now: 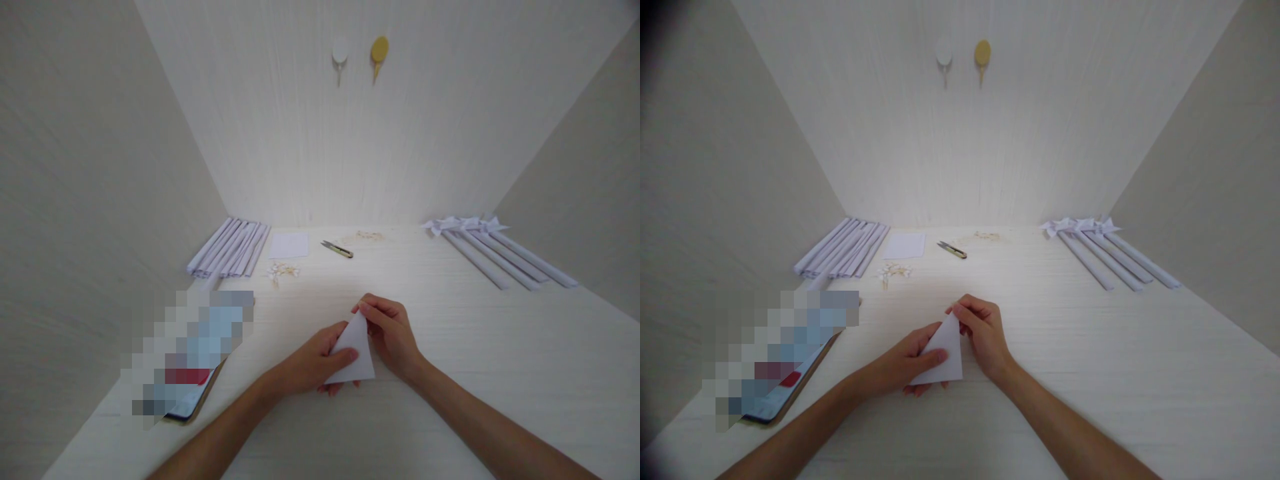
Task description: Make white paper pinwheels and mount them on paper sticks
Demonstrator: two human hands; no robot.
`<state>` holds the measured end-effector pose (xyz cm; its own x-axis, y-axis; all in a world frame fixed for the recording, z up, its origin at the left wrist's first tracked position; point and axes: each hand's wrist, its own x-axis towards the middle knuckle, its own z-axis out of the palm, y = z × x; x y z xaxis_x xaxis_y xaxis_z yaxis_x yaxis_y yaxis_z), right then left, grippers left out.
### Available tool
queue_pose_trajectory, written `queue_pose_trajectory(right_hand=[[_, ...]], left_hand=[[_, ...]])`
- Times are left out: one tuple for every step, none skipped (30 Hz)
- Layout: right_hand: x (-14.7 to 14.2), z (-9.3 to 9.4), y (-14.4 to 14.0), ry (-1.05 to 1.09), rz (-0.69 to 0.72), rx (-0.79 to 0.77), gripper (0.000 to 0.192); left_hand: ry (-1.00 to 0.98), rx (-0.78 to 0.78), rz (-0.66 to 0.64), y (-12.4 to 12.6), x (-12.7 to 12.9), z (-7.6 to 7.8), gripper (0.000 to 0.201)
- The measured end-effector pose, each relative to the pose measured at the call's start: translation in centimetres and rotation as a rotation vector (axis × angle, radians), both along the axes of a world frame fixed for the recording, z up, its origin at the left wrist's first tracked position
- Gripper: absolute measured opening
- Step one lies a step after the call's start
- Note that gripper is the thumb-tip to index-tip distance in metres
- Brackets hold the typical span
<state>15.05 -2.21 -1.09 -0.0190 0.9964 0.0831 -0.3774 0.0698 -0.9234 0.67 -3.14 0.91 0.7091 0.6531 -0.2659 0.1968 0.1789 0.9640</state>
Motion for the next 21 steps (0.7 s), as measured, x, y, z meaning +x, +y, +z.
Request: queue_pose_trajectory(right_hand=[[0.0, 0.0, 0.0, 0.008, -0.008, -0.003, 0.016], [0.0, 0.0, 0.0, 0.014, -0.018, -0.007, 0.019], [0.0, 0.1, 0.1, 0.021, -0.033, -0.015, 0.02], [0.0, 0.2, 0.1, 0.03, -0.049, -0.032, 0.021], [0.0, 0.3, 0.2, 0.046, -0.064, -0.056, 0.021], [-0.1, 0.4, 0.3, 0.068, -0.077, -0.081, 0.021], [-0.1, 0.6, 0.4, 0.096, -0.085, -0.103, 0.022], [-0.1, 0.7, 0.4, 0.123, -0.091, -0.116, 0.024], [-0.1, 0.8, 0.4, 0.138, -0.083, -0.119, 0.026], [-0.2, 0.8, 0.4, 0.133, -0.062, -0.116, 0.028], [-0.2, 0.8, 0.4, 0.107, -0.028, -0.11, 0.027], [-0.2, 0.7, 0.3, 0.065, 0.013, -0.101, 0.026], [-0.1, 0.6, 0.2, 0.017, 0.052, -0.09, 0.023], [-0.1, 0.5, 0.1, -0.031, 0.082, -0.076, 0.02], [-0.1, 0.4, 0.1, -0.071, 0.094, -0.062, 0.019], [0.0, 0.2, 0.1, -0.099, 0.088, -0.05, 0.019], [0.1, 0.1, 0.1, -0.118, 0.072, -0.041, 0.019], [0.1, 0.0, 0.1, -0.13, 0.052, -0.034, 0.019], [0.2, -0.1, 0.2, -0.138, 0.034, -0.028, 0.02], [0.2, -0.2, 0.3, -0.142, 0.022, -0.02, 0.019], [0.3, -0.2, 0.3, -0.144, 0.013, -0.011, 0.019]], left_hand=[[0.0, 0.001, -0.004, 0.0, 0.0, 0.0, 0.03], [0.002, -0.001, -0.006, 0.0, 0.0, 0.0, 0.03], [0.005, -0.005, -0.006, 0.0, 0.0, 0.0, 0.029], [0.005, -0.008, -0.005, 0.0, 0.0, 0.0, 0.029], [0.0, -0.011, -0.003, 0.0, 0.0, -0.1, 0.028], [-0.007, -0.014, -0.001, 0.0, 0.0, -0.1, 0.028], [-0.017, -0.017, 0.0, 0.0, -0.1, -0.1, 0.028], [-0.028, -0.019, 0.0, 0.1, -0.1, -0.2, 0.028], [-0.038, -0.023, -0.001, 0.1, -0.1, -0.2, 0.028], [-0.045, -0.025, 0.0, 0.2, -0.1, -0.3, 0.029], [-0.05, -0.028, 0.002, 0.2, -0.2, -0.3, 0.03], [-0.054, -0.031, 0.004, 0.2, -0.2, -0.3, 0.031], [-0.057, -0.035, 0.005, 0.3, -0.2, -0.3, 0.031], [-0.058, -0.038, 0.007, 0.3, -0.2, -0.3, 0.031], [-0.059, -0.041, 0.008, 0.3, -0.2, -0.3, 0.031], [-0.061, -0.042, 0.006, 0.3, -0.2, -0.3, 0.03], [-0.063, -0.041, 0.004, 0.3, -0.1, -0.4, 0.03], [-0.066, -0.039, 0.003, 0.3, -0.2, -0.4, 0.03], [-0.07, -0.036, 0.003, 0.3, -0.2, -0.4, 0.03], [-0.077, -0.035, 0.003, 0.4, -0.2, -0.4, 0.029], [-0.086, -0.036, 0.002, 0.4, -0.2, -0.5, 0.029]])
